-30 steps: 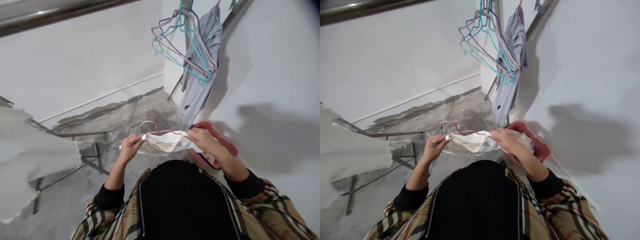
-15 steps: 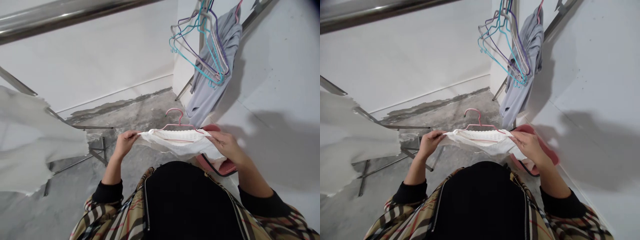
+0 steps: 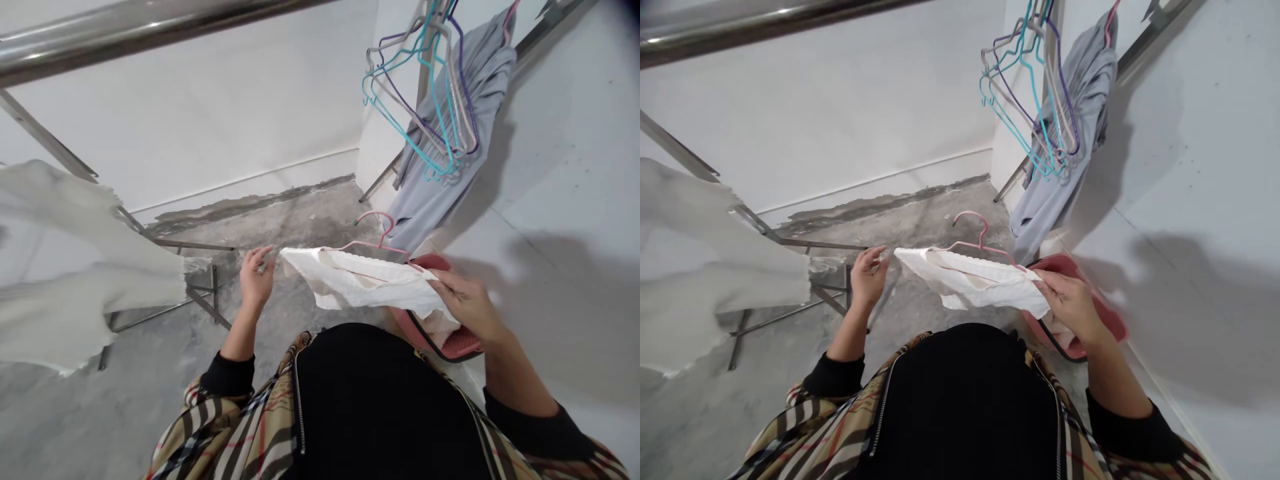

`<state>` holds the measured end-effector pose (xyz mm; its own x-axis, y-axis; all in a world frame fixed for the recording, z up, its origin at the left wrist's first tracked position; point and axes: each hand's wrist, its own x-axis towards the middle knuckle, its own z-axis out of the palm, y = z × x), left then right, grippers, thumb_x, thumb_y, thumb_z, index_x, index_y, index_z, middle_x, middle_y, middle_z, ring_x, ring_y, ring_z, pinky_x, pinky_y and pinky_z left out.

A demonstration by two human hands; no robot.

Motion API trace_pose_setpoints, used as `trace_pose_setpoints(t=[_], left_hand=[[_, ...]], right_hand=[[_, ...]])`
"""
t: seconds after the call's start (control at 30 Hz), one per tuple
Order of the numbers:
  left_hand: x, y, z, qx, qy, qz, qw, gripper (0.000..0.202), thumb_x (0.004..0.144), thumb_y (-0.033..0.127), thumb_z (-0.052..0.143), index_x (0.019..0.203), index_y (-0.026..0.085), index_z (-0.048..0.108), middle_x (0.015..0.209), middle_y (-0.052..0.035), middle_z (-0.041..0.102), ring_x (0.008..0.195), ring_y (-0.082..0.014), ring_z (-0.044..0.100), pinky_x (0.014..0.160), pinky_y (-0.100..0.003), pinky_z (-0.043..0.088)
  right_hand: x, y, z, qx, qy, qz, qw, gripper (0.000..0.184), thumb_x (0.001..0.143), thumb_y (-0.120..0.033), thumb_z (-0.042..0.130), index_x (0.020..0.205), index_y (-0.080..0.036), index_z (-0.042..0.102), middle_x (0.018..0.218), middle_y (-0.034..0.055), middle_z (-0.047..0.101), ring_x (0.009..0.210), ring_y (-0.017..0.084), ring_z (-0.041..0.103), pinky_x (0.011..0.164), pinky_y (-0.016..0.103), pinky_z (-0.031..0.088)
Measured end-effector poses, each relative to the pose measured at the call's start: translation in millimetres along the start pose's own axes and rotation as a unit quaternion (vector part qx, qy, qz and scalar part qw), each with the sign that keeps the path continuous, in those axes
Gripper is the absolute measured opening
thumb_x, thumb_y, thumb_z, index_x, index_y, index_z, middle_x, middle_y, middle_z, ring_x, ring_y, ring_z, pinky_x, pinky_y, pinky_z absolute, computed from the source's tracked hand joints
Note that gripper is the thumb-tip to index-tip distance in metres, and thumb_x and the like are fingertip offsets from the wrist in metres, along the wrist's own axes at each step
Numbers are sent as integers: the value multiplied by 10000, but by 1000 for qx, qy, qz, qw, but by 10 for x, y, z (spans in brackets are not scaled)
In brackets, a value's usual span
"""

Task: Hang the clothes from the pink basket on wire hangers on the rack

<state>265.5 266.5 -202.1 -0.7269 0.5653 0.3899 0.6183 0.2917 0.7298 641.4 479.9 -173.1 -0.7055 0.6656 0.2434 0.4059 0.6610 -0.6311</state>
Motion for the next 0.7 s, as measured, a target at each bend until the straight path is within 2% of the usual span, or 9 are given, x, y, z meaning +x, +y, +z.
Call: trace_pose_setpoints(t=[0.07,0.2,0.3,0.37,0.47,0.53,0.57,0.63,0.7], left_hand=[[-72,122,101,5,-8,36,999,285,845,320,586,1056,164,697,1033,-113,637,926,-192,609,769,-309,517],[-99,300,212,69,12,108,992,277,865,326,607,1100,203,685,1143,-130,609,1069,-242,550,953,-410,428],[-21,309,228,77,-36,146,986,217,901,298,558,1060,243,695,1112,-96,637,1075,-234,556,1005,-431,376],[8,323,249,69,-22,130,989,228,909,288,537,1082,241,679,1153,-101,621,1135,-243,535,1030,-442,356],[-88,476,336,41,55,86,994,351,883,335,571,1204,197,606,1296,-157,518,1259,-290,440,1054,-471,336],[-253,671,426,-33,-1,84,996,373,889,350,554,1222,184,580,1178,-150,570,1137,-262,524,989,-432,406],[-354,782,475,-86,-75,89,990,358,899,356,536,1214,191,579,1066,-123,609,1009,-228,576,922,-394,449],[-555,990,579,-187,-220,62,955,418,888,394,561,1261,206,543,1005,-104,625,870,-189,595,793,-330,490],[-710,1134,683,-264,-289,11,920,514,862,444,596,1304,201,495,1031,-109,614,812,-171,588,726,-307,493]], right_hand=[[17,-34,50,-2,3,-6,1000,339,927,-407,478,1058,-218,728,997,47,757,897,225,704,810,340,547],[44,-119,71,13,-5,-7,1000,322,916,-400,489,1031,-228,735,993,39,758,886,224,704,827,348,550],[62,-185,50,34,-29,-3,999,310,911,-400,503,1026,-234,738,966,28,759,851,215,702,793,329,554],[80,-248,65,51,-33,13,998,315,911,-411,504,1028,-237,739,959,22,759,840,217,701,776,325,556],[125,-391,189,86,1,72,994,342,915,-428,498,1041,-213,732,963,31,761,828,227,700,750,327,560],[160,-508,342,109,24,98,989,359,914,-440,496,1036,-193,727,941,41,761,816,232,697,731,326,561],[175,-567,434,123,24,100,987,365,917,-443,491,1037,-189,723,931,43,759,810,232,695,725,326,562],[193,-669,631,155,0,82,985,368,934,-435,462,1077,-195,702,940,48,752,826,231,693,740,329,565],[196,-744,823,181,-23,56,982,365,951,-408,434,1179,-217,647,1011,61,737,903,237,688,800,347,565]])
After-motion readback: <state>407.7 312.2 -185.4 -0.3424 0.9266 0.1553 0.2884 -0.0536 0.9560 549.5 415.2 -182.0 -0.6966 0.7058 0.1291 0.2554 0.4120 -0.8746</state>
